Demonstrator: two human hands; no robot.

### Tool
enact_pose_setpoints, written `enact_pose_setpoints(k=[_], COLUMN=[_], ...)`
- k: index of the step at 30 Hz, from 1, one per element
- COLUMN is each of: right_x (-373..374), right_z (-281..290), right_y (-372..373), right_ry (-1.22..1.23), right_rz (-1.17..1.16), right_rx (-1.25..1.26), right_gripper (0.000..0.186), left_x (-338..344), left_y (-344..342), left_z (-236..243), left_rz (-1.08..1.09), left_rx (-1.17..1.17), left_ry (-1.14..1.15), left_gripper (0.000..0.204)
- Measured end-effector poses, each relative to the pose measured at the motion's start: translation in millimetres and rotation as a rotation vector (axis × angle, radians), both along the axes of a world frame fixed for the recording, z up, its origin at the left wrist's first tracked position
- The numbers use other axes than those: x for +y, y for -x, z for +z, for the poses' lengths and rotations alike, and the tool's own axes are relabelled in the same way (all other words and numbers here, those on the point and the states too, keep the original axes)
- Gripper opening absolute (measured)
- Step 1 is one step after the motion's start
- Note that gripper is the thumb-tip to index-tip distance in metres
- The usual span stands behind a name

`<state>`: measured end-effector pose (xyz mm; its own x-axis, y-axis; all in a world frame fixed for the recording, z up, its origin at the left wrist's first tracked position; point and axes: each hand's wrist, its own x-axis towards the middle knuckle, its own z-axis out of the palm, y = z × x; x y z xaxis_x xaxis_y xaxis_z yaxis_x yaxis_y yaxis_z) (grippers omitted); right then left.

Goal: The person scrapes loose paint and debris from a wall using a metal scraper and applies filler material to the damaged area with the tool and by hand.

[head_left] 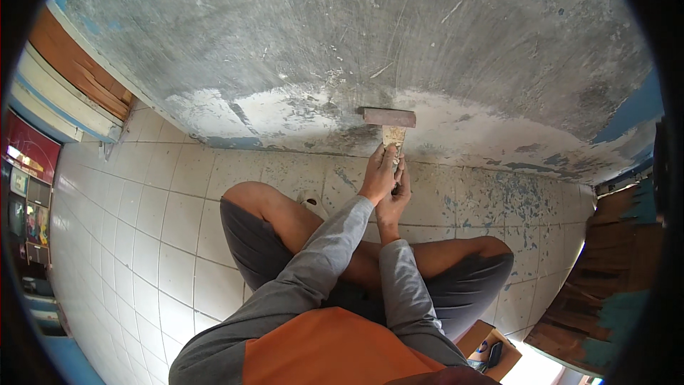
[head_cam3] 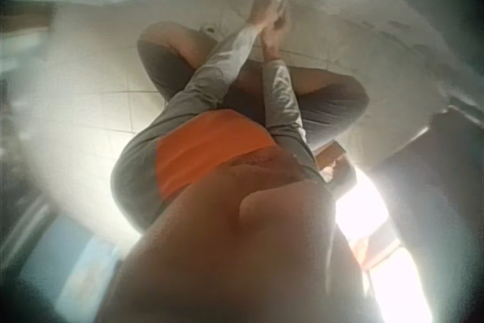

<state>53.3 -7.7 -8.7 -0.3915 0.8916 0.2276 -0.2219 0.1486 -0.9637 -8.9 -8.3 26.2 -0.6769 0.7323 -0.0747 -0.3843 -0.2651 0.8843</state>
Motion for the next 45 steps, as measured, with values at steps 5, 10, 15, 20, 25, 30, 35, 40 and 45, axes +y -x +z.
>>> enact_pose_setpoints(k=[5, 10, 15, 20, 25, 30, 35, 40, 45], right_x=[-3.3, -4.7, -4.5, -2.2, 0.6, -4.6, -5.4, 0.6, -2.8], right_z=[-1.1, 2.6, -1.9, 14.7, 23.3, 34.1, 37.1, 16.8, 14.3], right_y=[-4.9, -6.7, -6.0, -7.8, -8.2, -7.7, -9.5, -6.1, -2.2], right_ry=[0.046, 0.185, 0.128, 0.106, 0.065, 0.046, 0.008, 0.028, 0.068], right_rz=[0.007, -0.034, -0.027, -0.028, 0.006, -0.003, -0.001, 0.055, 0.082], right_rx=[0.02, -0.019, -0.011, -0.044, -0.1, -0.097, -0.045, -0.032, 0.005], right_gripper=[0.049, 0.022, 0.019, 0.02, 0.029, 0.025, 0.022, 0.033, 0.031], left_x=[-5.4, -20.6, -24.6, -34.4, -34.5, -32.8, -30.2, -18.8, -12.7], left_y=[-6.0, 10.7, 29.3, 29.4, 24.7, 7.1, -2.1, 3.5, 4.3], left_z=[14.7, 26.0, 49.1, 65.0, 65.7, 39.2, 19.0, 22.5, 24.5], left_rz=[0.072, 0.623, 0.559, 0.439, 0.511, 0.662, 0.222, -0.054, -0.023], left_rx=[0.202, 1.126, 1.337, 1.463, 1.44, 1.307, 0.557, 0.289, 0.218], left_ry=[0.176, 0.324, 0.251, 0.393, 0.478, 0.428, 0.13, 0.072, 0.078], left_gripper=[0.018, 0.026, 0.034, 0.044, 0.051, 0.044, 0.03, 0.02, 0.018])
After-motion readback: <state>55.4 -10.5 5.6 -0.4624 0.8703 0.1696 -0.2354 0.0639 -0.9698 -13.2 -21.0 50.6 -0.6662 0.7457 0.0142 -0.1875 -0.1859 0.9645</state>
